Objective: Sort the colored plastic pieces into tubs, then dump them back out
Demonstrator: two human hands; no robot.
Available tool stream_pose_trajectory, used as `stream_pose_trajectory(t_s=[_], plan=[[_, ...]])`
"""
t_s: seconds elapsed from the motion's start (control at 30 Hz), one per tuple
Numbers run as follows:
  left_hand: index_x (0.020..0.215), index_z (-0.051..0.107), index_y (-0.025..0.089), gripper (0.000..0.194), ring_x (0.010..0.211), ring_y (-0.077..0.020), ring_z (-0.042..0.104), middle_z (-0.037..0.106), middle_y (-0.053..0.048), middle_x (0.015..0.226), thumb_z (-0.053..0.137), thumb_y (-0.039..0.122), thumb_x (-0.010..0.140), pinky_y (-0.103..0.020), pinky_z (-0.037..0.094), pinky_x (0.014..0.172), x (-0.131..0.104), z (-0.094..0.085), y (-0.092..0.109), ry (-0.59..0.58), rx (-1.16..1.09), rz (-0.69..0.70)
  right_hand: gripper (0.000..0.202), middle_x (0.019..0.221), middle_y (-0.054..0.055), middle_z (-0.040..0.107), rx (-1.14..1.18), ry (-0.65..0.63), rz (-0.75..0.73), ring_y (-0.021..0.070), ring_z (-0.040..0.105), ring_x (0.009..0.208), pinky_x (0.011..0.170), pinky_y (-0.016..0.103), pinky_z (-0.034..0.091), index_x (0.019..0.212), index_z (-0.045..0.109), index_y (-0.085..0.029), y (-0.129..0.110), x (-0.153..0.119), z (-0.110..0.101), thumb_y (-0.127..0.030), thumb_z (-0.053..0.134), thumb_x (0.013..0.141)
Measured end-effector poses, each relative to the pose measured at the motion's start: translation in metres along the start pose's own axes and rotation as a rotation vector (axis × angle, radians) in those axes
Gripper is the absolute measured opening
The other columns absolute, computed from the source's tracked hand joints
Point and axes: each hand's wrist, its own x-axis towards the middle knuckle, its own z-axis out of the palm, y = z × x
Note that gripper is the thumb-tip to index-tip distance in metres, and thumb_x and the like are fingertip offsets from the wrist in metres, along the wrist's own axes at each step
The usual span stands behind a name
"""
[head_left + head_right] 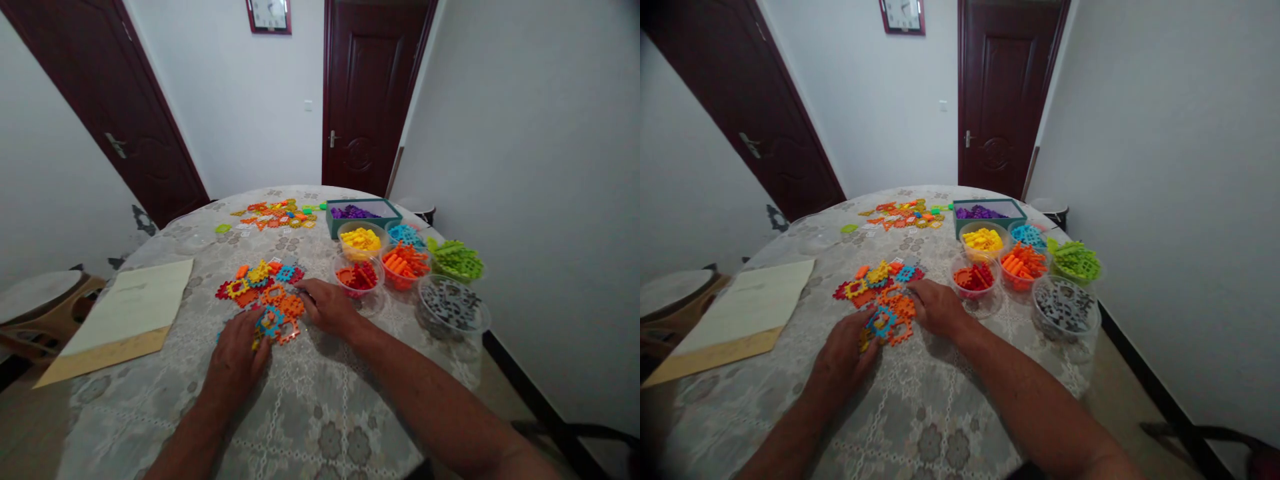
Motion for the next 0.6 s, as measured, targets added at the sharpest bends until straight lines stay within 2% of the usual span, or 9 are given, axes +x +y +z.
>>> stream_pose_trajectory(t_s=[0.13,0.27,0.37,0.47,0.6], plan=[[0.145,0.052,0.022,0.048,0.123,-0.0354,0.065,0.067,-0.016,0.133,0.058,0.032,0.099,-0.058,0.056,0.108,0.001,0.0,-0.003,0.008,-0.009,0.023,0.028,0.124,0.009,0.077,-0.067,0.115,0.001,0.0228,0.072,0.113,0.103,0.037,0.054,0.128,0.068,-0.022,-0.025,-0.003,-0.052,-0.025,0.051,0.106],[0.144,0.053,0.021,0.048,0.122,-0.0365,0.066,0.067,-0.016,0.132,0.058,0.035,0.098,-0.058,0.055,0.108,0.002,0.002,-0.008,0.011,-0.034,0.0,0.022,0.111,0.007,0.078,-0.17,0.33,0.135,0.0213,0.073,0.1,0.094,0.035,0.056,0.119,0.07,-0.023,-0.031,-0.034,-0.107,-0.028,0.056,0.104],[0.146,0.05,0.026,0.05,0.122,-0.0365,0.066,0.067,-0.013,0.133,0.057,0.038,0.098,-0.06,0.055,0.109,0.001,0.004,-0.011,0.007,-0.052,-0.02,0.019,0.107,0.007,0.078,-0.309,0.46,0.248,0.0216,0.072,0.093,0.089,0.035,0.057,0.111,0.071,-0.023,-0.015,-0.071,-0.144,-0.028,0.056,0.101],[0.149,0.046,0.037,0.051,0.124,-0.0356,0.065,0.066,-0.005,0.134,0.055,0.042,0.1,-0.064,0.056,0.109,0.002,0.003,-0.011,0.017,-0.098,-0.064,0.021,0.11,0.009,0.078,-0.502,0.537,0.304,0.0244,0.072,0.097,0.09,0.039,0.058,0.11,0.071,-0.022,0.01,-0.106,-0.177,-0.027,0.055,0.098],[0.149,0.043,0.045,0.052,0.123,-0.0331,0.066,0.065,0.001,0.135,0.055,0.043,0.099,-0.064,0.058,0.107,0.005,-0.001,-0.008,0.042,-0.157,-0.135,0.02,0.114,0.013,0.076,-0.709,0.486,0.255,0.0276,0.071,0.105,0.1,0.048,0.057,0.107,0.07,-0.021,0.044,-0.14,-0.206,-0.025,0.053,0.097]])
